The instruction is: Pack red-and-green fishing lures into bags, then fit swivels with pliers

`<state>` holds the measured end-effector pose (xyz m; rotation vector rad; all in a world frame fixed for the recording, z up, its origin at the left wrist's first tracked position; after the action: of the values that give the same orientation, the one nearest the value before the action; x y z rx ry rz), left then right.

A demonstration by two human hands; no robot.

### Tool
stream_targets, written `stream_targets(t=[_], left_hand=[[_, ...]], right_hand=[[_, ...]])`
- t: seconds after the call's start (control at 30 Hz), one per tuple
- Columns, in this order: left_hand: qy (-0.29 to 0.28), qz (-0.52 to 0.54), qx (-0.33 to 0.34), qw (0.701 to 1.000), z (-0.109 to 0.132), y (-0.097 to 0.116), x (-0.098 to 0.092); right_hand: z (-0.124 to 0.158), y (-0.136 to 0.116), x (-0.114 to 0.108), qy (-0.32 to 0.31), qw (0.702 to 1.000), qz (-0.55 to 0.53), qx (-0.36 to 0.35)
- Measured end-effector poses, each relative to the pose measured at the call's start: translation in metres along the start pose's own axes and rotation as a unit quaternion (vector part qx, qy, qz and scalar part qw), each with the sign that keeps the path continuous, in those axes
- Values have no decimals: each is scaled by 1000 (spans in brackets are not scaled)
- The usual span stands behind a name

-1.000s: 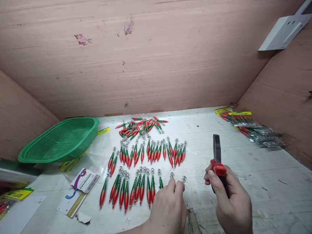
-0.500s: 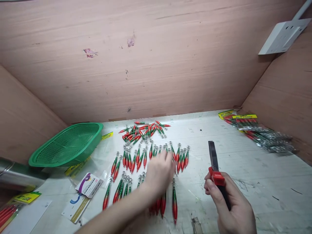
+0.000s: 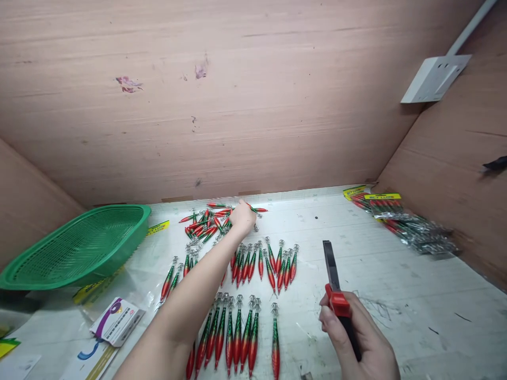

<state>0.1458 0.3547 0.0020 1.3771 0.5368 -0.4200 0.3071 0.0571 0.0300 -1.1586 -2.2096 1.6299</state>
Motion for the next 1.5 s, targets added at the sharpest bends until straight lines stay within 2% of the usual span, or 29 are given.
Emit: stream_targets(t=[0.13, 0.27, 0.4, 0.47, 0.53, 0.6, 0.8, 0.93, 1.17, 1.3, 1.5], left_hand=[[-44, 140, 26, 989, 28, -3, -24], [-115, 294, 41, 948, 84, -14, -37], [-159, 416, 16, 895, 143, -31, -35], [-164, 474, -18, 865, 164, -39, -30], [-165, 502, -42, 848, 178, -43, -25], [-161, 507, -41, 846, 184, -44, -23], [-125, 480, 7, 868, 186, -44, -33], [-118, 480, 19, 869, 189, -41, -36], [-195, 461, 17, 866, 195, -34, -25], [-196, 473, -9, 859, 197, -39, -23], [-190, 502, -94, 838, 202, -47, -19]], right_hand=[[2, -3, 4, -13, 1000, -16, 0], [6, -4, 14, -44, 998, -39, 2], [9, -6, 23, -70, 996, -59, -11], [11, -6, 29, -86, 994, -65, -17], [12, -8, 33, -97, 993, -71, -21], [14, -10, 36, -102, 992, -73, -27], [18, -12, 40, -119, 990, -71, -33], [22, -13, 45, -140, 987, -75, -29], [25, -15, 47, -155, 985, -64, -38], [23, -17, 43, -140, 987, -44, -60], [23, -20, 42, -122, 989, -29, -81]])
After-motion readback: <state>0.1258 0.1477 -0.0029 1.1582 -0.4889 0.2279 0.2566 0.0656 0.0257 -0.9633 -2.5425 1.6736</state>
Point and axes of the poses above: each hand's wrist, its own z-axis away from the middle knuckle, its own x-axis out of the palm, y = z × x, the point moved 9 cm from there along -z, towards the middle knuckle, and after that the axes turned 1 degree about z, right-handed, at the moved point
